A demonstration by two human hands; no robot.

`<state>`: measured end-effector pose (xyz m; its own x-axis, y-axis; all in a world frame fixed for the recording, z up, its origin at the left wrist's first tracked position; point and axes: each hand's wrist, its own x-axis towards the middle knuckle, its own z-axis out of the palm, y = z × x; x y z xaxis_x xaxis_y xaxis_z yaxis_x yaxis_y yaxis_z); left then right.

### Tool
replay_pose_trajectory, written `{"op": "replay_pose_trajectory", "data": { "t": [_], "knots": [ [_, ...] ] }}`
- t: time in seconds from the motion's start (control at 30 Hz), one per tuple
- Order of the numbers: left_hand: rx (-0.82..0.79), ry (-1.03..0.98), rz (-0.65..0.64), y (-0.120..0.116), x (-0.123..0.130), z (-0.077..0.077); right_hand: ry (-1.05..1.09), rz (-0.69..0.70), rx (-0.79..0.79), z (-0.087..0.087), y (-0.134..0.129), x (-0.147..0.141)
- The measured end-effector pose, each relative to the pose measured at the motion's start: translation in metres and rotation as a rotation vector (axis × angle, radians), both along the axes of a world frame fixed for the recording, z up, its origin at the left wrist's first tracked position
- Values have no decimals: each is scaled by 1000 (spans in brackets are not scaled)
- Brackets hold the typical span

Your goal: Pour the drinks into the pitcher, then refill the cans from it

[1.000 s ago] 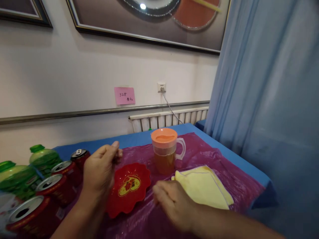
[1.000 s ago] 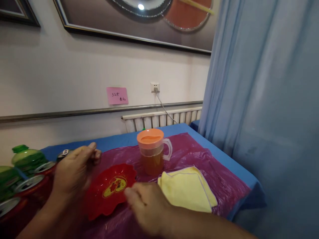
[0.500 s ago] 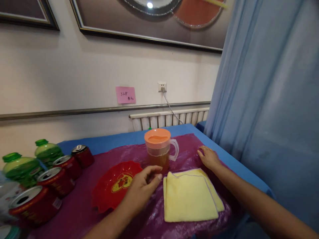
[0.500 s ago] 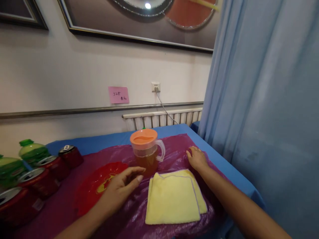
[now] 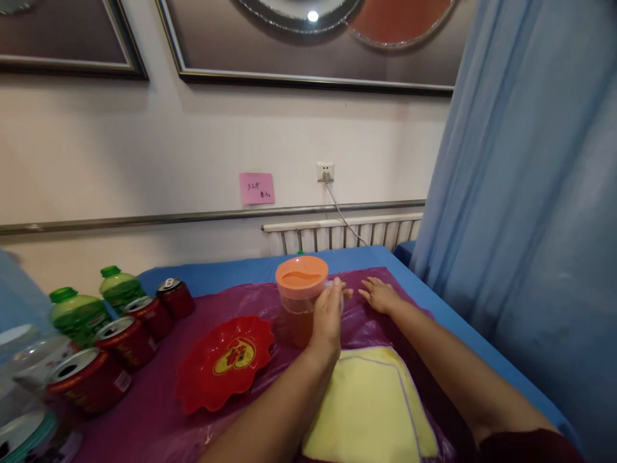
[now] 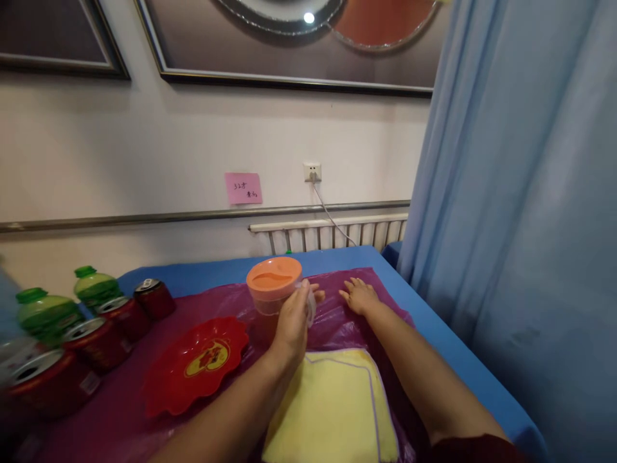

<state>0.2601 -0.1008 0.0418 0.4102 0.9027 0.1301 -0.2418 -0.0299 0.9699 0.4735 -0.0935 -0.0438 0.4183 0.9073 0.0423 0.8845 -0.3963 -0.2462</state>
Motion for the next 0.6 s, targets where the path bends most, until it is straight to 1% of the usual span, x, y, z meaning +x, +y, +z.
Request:
{"op": "replay_pose_trajectory", "data": {
  "t": [0.13,0.3,0.43,0.6],
  "knots": [
    [99,38,169,2,7,-10,6,41,-21,-6,28,6],
    [185,68,265,4,8,-26,19,36,-81,-21,43,20],
    [271,97,279,5,8,-29,40,37,-159,-30,51,30],
    [349,116,220,8,14,-19,45,34,-211,-34,60,36]
  ]
}}
